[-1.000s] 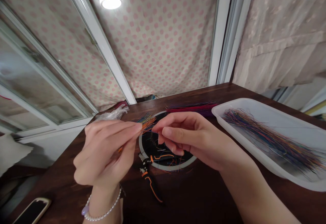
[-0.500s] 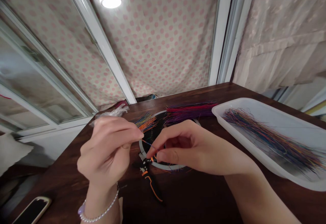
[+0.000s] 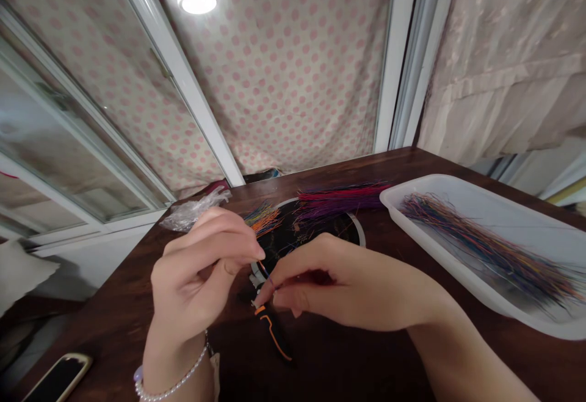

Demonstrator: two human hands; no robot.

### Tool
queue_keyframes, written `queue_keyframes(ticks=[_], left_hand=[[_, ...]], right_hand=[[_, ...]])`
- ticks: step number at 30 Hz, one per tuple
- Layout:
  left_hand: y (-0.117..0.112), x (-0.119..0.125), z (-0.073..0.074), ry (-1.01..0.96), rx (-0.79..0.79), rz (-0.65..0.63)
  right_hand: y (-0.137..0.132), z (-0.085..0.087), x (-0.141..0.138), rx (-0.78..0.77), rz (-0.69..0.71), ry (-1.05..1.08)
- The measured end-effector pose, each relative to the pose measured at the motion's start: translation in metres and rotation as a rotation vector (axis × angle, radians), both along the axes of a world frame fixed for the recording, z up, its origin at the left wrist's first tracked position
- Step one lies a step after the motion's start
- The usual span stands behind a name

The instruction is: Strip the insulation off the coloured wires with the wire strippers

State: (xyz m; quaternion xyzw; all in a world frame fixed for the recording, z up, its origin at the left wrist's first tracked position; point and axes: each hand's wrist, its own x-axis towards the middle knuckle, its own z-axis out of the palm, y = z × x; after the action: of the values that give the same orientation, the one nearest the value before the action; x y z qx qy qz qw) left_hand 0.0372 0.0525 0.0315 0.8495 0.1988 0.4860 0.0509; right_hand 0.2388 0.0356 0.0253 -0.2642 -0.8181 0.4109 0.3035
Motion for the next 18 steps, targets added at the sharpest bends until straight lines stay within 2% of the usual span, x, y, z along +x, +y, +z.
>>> queue_keyframes(ticks=[5,8,14,18], left_hand=[[0.002,-0.002,0.0,0.001,0.069,0.072],[0.003,-0.002,-0.001,-0.005,0.115,0.111],[0.005,0.001,-0.006,0.024,0.303,0.197],[0.005,0.002,-0.008,0.058,0.444,0.257]], right_hand=[[0.005,-0.008,-0.007,0.004,-0.316,-0.019],[0.007,-0.008,-0.009,0.019,-0.483,0.041],[0.011,-0.01,-0.01,0.03,-0.639,0.2],[0.014,-0.013,-0.01,0.002,-0.657,0.313]])
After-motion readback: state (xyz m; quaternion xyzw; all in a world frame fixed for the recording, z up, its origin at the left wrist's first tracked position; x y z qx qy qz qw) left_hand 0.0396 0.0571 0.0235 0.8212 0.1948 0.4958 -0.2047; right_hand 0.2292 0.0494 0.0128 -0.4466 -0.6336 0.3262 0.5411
